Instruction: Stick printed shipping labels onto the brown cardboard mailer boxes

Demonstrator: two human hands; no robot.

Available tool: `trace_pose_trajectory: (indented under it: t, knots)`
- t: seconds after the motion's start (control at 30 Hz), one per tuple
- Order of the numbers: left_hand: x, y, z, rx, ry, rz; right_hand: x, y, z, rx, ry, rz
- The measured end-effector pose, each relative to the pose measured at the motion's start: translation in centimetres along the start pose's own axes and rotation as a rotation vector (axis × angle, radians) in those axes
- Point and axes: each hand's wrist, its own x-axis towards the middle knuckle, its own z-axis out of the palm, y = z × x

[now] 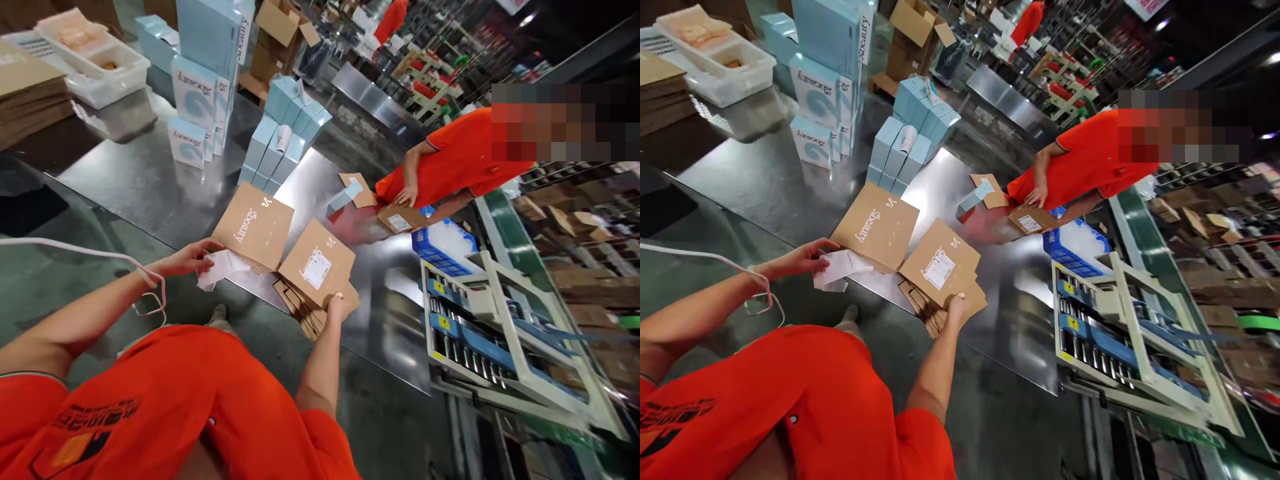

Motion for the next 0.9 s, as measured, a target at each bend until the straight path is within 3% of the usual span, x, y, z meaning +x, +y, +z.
trace_pose_trajectory:
  t: [0.1,0.17,0.2,0.27,0.33,0.37,0.43,0.6,0.73,0.8,0.9]
  knots:
    - [-1.7,2.6,-1.8,-0.085,-0.152,0.052,-2.6,-1.6,0.0,0.072,-0.019,-0.090]
    - [-2.5,4.6,-2.4,-0.086,-0.256,0.077,-5.7,-5.3,2.2,0.244,-0.210,-0.292]
    - [-2.8,5.6,-2.6,-0.075,-0.305,0.092,-7.5,-7.7,3.7,0.312,-0.337,-0.387]
    - [-3.6,7.4,-2.8,-0.026,-0.383,0.114,-10.9,-13.0,6.5,0.466,-0.863,-0.678]
    - [-4.8,8.7,-3.1,0.040,-0.388,0.098,-13.8,-17.7,8.5,0.428,-1.310,-0.882]
    - [-5.5,9.2,-3.4,0.067,-0.364,0.077,-15.0,-19.7,9.1,0.380,-1.466,-0.937]
    - [-7.4,9.7,-4.3,0.091,-0.278,0.038,-16.9,-22.6,9.6,0.281,-1.633,-0.949]
    - [-12.3,8.8,-6.3,0.046,0.014,0.134,-20.2,-27.1,9.7,0.188,-1.673,-0.914]
    - [-14.4,7.3,-7.8,-0.017,0.253,0.197,-22.1,-30.1,10.3,0.171,-1.656,-0.902]
    - [-15.1,6.5,-9.3,-0.076,0.397,0.211,-22.2,-31.2,10.5,0.200,-1.586,-0.838]
    - [-16.0,5.7,-11.6,-0.129,0.634,0.220,-22.1,-32.1,11.1,0.345,-1.315,-0.676]
